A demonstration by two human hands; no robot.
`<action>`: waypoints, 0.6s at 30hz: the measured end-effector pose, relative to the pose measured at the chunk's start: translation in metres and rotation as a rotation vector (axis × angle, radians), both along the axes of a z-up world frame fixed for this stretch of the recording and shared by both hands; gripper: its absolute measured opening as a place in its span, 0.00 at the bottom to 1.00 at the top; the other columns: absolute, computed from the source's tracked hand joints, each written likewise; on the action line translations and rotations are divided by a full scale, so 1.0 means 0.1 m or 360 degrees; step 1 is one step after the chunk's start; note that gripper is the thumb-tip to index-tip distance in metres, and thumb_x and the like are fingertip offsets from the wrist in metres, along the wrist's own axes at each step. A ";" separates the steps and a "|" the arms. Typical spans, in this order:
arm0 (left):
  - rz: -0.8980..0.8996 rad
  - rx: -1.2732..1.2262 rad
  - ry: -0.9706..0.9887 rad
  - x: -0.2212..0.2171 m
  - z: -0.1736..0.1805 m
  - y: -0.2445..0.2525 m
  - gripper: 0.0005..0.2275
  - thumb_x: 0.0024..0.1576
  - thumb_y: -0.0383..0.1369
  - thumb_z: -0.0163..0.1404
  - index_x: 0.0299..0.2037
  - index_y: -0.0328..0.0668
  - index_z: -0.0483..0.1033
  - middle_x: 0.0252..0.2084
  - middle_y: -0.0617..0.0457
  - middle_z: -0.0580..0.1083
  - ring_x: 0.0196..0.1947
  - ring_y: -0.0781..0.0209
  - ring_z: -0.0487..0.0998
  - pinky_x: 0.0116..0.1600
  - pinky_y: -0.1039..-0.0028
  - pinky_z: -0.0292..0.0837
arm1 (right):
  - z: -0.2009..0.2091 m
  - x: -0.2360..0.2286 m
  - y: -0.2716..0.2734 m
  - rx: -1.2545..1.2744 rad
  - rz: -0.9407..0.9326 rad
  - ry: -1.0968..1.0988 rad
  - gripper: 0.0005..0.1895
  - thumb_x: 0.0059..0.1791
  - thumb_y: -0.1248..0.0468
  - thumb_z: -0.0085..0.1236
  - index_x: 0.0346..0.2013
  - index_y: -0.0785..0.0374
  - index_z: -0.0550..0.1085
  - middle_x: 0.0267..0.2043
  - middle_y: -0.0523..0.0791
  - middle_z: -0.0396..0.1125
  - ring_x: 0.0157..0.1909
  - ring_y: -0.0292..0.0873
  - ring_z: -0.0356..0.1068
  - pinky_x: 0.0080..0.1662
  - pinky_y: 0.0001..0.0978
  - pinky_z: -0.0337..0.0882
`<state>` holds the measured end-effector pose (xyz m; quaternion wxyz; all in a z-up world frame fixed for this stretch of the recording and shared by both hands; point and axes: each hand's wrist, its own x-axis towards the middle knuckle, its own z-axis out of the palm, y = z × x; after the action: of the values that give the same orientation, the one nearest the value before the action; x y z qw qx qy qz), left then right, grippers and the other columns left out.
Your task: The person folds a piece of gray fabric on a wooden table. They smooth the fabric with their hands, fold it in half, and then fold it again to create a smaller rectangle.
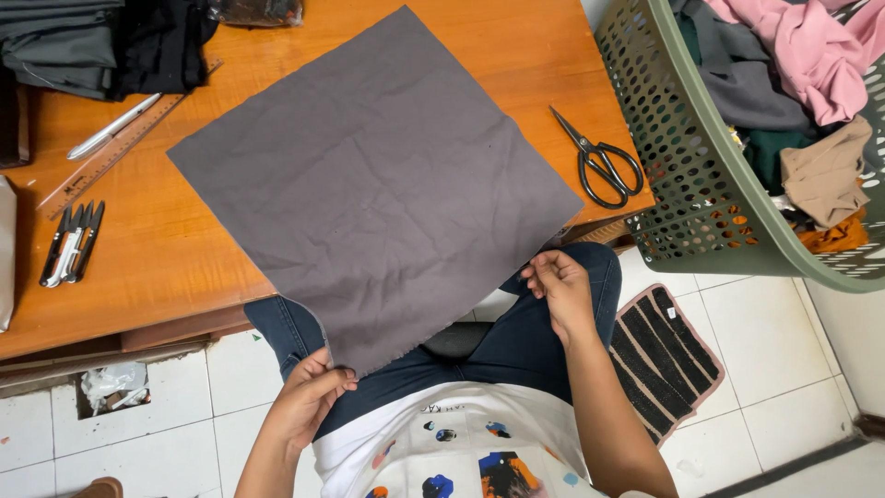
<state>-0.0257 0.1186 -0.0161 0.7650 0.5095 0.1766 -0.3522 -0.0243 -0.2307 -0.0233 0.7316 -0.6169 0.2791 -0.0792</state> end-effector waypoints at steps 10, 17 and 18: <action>0.0031 -0.0056 0.0002 0.02 -0.01 0.04 0.09 0.43 0.15 0.45 0.32 0.34 0.70 0.25 0.53 0.67 0.26 0.66 0.68 0.35 0.78 0.64 | -0.14 0.05 -0.09 0.0304 -0.0244 -0.0150 0.11 0.49 0.67 0.39 0.21 0.56 0.60 0.21 0.40 0.54 0.19 0.30 0.50 0.23 0.16 0.50; 0.0053 -0.0071 0.0107 0.00 -0.10 0.05 0.09 0.43 0.15 0.49 0.29 0.38 0.68 0.23 0.53 0.67 0.26 0.64 0.70 0.36 0.76 0.68 | -0.10 0.10 -0.13 0.0515 -0.0388 -0.0313 0.10 0.47 0.70 0.34 0.22 0.56 0.60 0.24 0.41 0.54 0.21 0.33 0.50 0.22 0.18 0.49; 0.0024 -0.0073 0.0140 0.00 -0.13 0.05 0.09 0.43 0.16 0.49 0.26 0.40 0.66 0.22 0.50 0.68 0.24 0.64 0.70 0.37 0.76 0.69 | -0.05 0.09 -0.11 0.0558 -0.0371 -0.0350 0.10 0.50 0.62 0.37 0.23 0.56 0.61 0.26 0.42 0.56 0.23 0.34 0.53 0.23 0.20 0.50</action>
<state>-0.0261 0.1236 -0.0295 0.7706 0.4745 0.2057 -0.3725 -0.0153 -0.2412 -0.0287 0.8395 -0.4317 0.2767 -0.1801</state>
